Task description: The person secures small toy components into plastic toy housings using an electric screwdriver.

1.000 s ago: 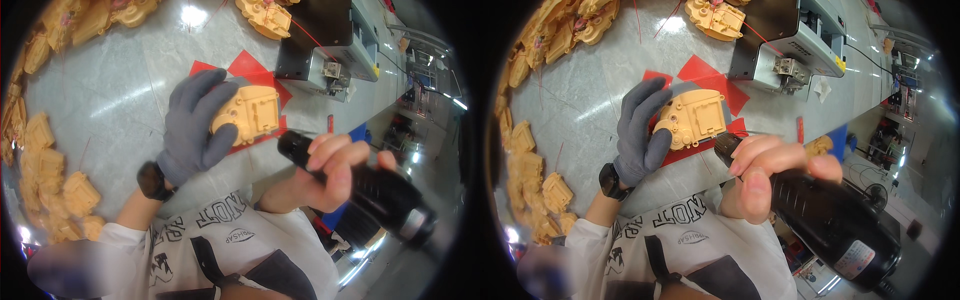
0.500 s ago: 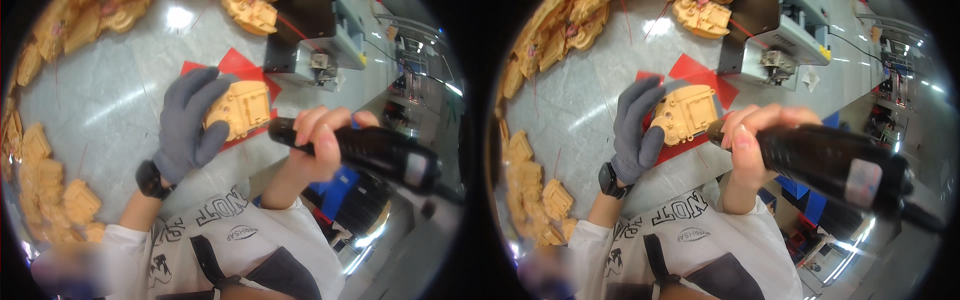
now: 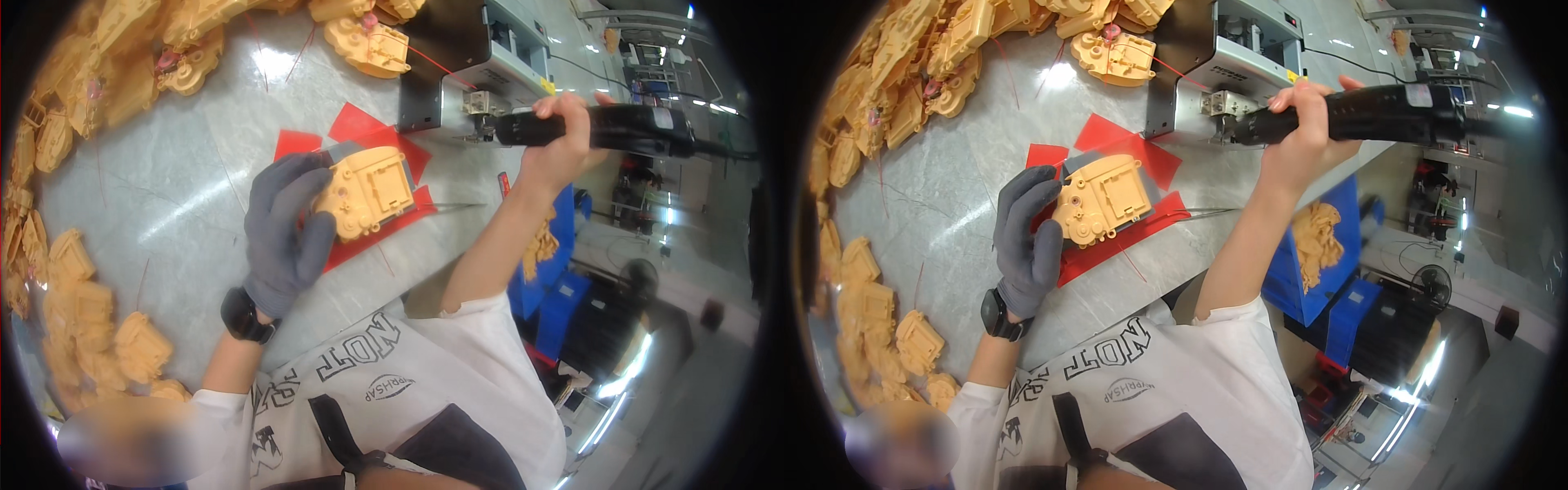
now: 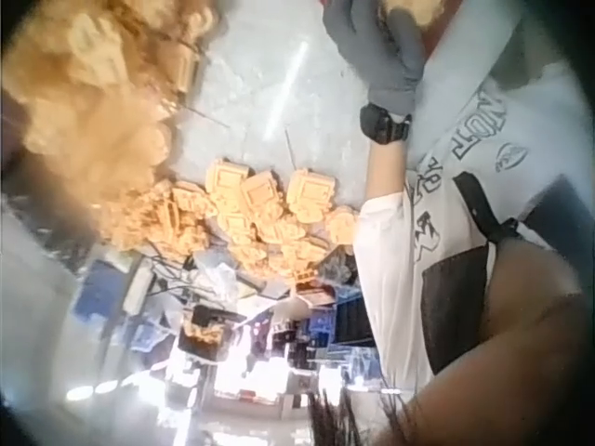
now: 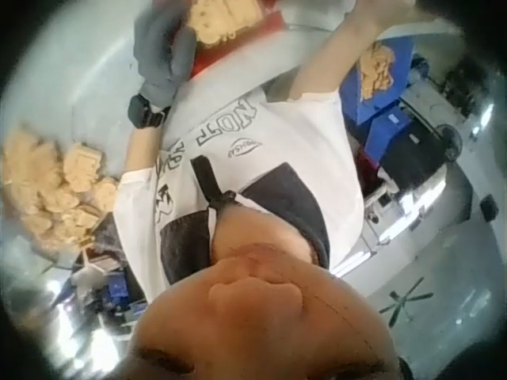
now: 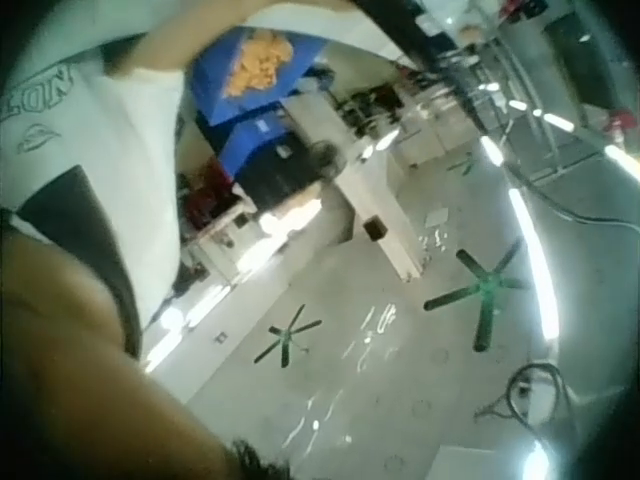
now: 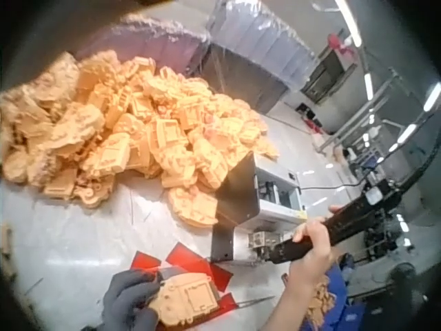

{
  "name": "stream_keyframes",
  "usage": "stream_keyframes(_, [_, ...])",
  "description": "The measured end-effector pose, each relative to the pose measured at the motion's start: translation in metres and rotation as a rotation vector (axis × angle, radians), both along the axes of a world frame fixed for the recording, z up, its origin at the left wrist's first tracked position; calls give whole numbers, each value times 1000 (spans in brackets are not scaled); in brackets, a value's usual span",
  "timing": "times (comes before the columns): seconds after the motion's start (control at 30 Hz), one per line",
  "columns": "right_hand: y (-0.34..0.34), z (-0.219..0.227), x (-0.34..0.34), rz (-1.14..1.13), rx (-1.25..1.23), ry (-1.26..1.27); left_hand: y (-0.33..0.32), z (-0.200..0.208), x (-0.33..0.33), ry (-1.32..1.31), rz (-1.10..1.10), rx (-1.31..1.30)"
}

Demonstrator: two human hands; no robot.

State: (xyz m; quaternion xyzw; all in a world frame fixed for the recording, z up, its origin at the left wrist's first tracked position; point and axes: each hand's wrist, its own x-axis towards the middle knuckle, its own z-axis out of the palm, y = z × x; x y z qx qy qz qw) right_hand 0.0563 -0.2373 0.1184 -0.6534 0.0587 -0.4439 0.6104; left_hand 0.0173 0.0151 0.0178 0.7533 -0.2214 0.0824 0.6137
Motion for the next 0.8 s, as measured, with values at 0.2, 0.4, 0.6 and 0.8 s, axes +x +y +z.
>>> stream_keyframes(0.2, [63,6,-79,425,77,-121,-1,1,7,21,-48,15])
stream_keyframes(0.4, [105,4,-92,686,-41,-25,3,-6,3,21,-89,46])
stream_keyframes(0.6, [117,-3,-89,621,0,-54,5,-8,-1,17,-107,29])
stream_keyframes(0.8, [115,-10,-79,714,-159,55,6,-7,-1,27,-102,-30])
